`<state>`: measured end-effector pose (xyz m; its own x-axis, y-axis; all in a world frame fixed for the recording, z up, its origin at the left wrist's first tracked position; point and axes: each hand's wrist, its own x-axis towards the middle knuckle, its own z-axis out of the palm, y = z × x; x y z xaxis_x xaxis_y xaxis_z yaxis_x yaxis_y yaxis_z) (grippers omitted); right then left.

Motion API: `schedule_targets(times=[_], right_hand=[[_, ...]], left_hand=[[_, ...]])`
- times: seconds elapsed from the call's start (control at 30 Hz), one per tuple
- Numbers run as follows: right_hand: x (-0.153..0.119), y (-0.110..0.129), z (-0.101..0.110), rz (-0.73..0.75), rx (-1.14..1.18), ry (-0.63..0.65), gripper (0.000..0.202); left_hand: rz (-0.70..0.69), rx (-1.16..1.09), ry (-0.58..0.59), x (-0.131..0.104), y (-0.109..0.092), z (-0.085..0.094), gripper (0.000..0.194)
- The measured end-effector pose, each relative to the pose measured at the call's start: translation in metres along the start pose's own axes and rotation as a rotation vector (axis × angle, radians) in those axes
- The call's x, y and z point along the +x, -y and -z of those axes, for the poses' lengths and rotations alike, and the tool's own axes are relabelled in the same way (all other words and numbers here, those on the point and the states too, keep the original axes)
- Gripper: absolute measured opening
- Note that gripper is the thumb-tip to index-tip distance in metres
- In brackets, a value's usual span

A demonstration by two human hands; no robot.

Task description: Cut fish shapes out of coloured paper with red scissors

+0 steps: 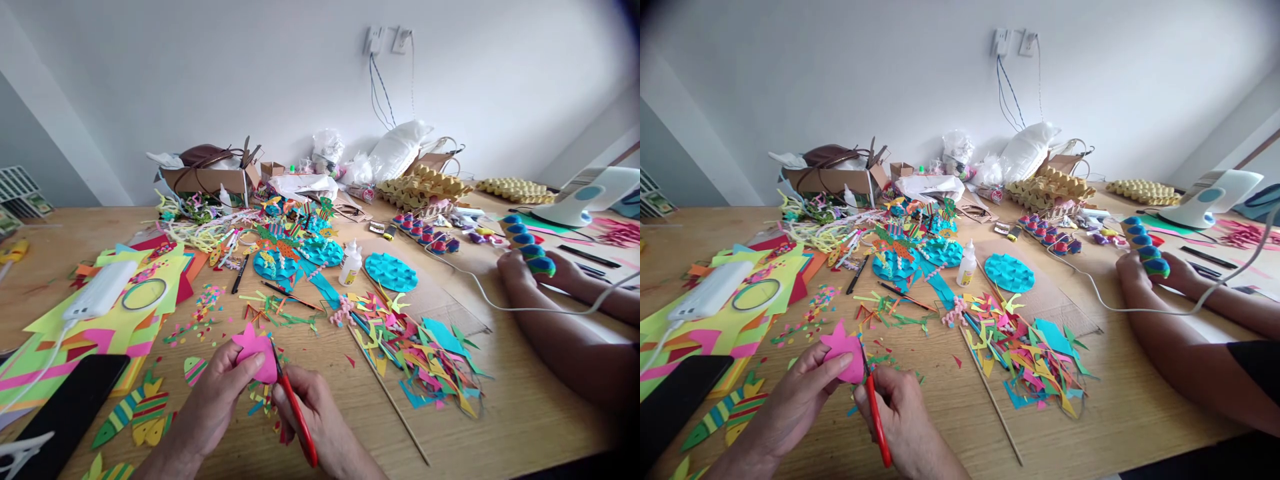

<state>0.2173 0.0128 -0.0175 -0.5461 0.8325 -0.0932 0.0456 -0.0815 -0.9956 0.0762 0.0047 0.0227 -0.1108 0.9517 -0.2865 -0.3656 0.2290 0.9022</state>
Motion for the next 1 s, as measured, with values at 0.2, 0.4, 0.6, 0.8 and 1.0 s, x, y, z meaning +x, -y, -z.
schedule_targets(times=[0.2,0.4,0.6,0.8,1.0], right_hand=[[0.0004,-0.0055,0.0009,-0.008,-0.037,-0.01,0.045],[0.0007,-0.0069,0.0008,0.028,-0.092,-0.027,0.048],[0.0001,-0.0042,0.0009,-0.022,-0.018,0.013,0.046],[-0.001,-0.0005,0.0033,0.0,0.056,0.056,0.048],[-0.0024,-0.0026,0.0022,0.007,0.037,0.051,0.044]], left_hand=[[0.004,0.031,-0.038,0.0006,-0.0003,-0.0001,0.016],[-0.008,0.051,-0.018,0.002,0.0002,0.0029,0.013],[0.0,0.04,-0.007,0.0001,-0.0033,0.0021,0.012],[-0.019,0.027,-0.002,-0.0005,-0.003,0.0022,0.011],[-0.045,0.07,-0.053,0.0013,0.0015,0.0013,0.012]])
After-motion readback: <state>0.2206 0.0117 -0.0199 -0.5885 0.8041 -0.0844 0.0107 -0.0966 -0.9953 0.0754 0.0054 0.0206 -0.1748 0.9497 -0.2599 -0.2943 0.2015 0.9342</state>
